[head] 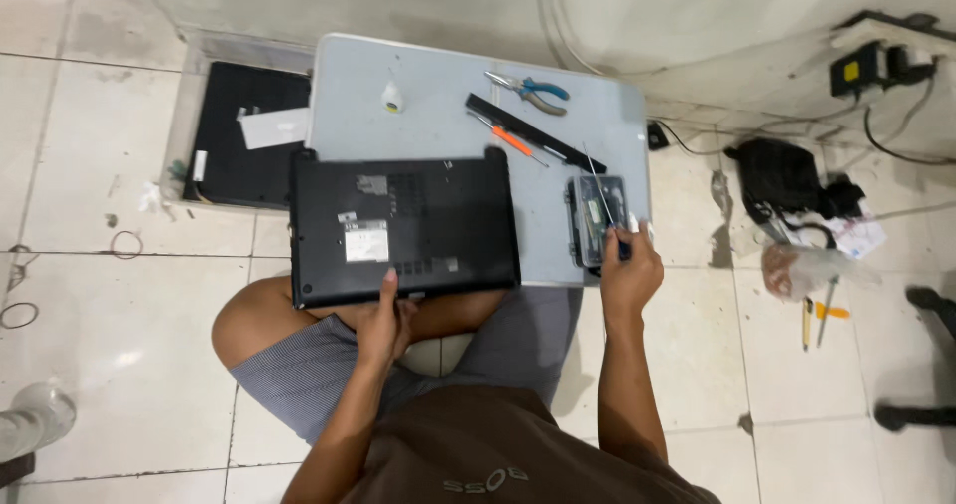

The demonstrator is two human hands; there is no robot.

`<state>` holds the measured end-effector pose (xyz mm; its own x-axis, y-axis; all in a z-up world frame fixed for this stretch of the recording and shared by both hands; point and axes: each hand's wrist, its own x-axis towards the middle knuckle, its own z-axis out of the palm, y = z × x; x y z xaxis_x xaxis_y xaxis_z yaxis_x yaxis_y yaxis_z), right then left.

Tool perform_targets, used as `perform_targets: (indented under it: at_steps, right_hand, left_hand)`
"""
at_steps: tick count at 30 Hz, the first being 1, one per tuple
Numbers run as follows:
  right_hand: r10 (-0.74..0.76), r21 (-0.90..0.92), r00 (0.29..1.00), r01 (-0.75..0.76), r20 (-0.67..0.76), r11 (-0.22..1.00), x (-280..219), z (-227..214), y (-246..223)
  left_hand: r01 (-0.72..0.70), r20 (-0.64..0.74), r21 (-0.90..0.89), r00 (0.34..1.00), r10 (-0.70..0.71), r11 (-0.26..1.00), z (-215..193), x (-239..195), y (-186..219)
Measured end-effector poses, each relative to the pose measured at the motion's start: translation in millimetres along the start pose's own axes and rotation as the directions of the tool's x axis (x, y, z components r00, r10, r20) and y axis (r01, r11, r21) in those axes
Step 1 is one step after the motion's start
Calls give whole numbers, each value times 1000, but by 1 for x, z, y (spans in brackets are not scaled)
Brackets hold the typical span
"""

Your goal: The person sits on the floor and uses a screwdriver to remove screws from the bottom panel of a laptop. They then use a prying tool to separate the panel from the laptop body and lift it off.

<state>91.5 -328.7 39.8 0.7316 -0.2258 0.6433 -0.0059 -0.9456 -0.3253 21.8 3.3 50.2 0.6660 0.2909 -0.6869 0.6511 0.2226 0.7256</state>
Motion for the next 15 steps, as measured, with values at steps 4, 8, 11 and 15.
perform_targets:
  at_steps: [4, 8, 11, 15]
  right_hand:
    - [-44, -19, 999, 44, -1, 999, 4, 8, 9]
    - [45, -55, 994, -39, 102, 998, 17, 5, 3]
    - [22, 43, 991, -28, 128, 999, 47, 3, -31]
    - [-158, 314, 953, 71, 260, 947, 94, 26, -83]
  left_hand:
    - [-107, -75, -2, 991, 106, 994, -17, 6, -9]
    - [-90, -12, -56, 996, 89, 994, -19, 12, -21]
    - [-69, -29, -91, 997, 66, 993, -17, 16, -25]
    - [-89, -84, -205, 994, 73, 975, -18, 2, 7]
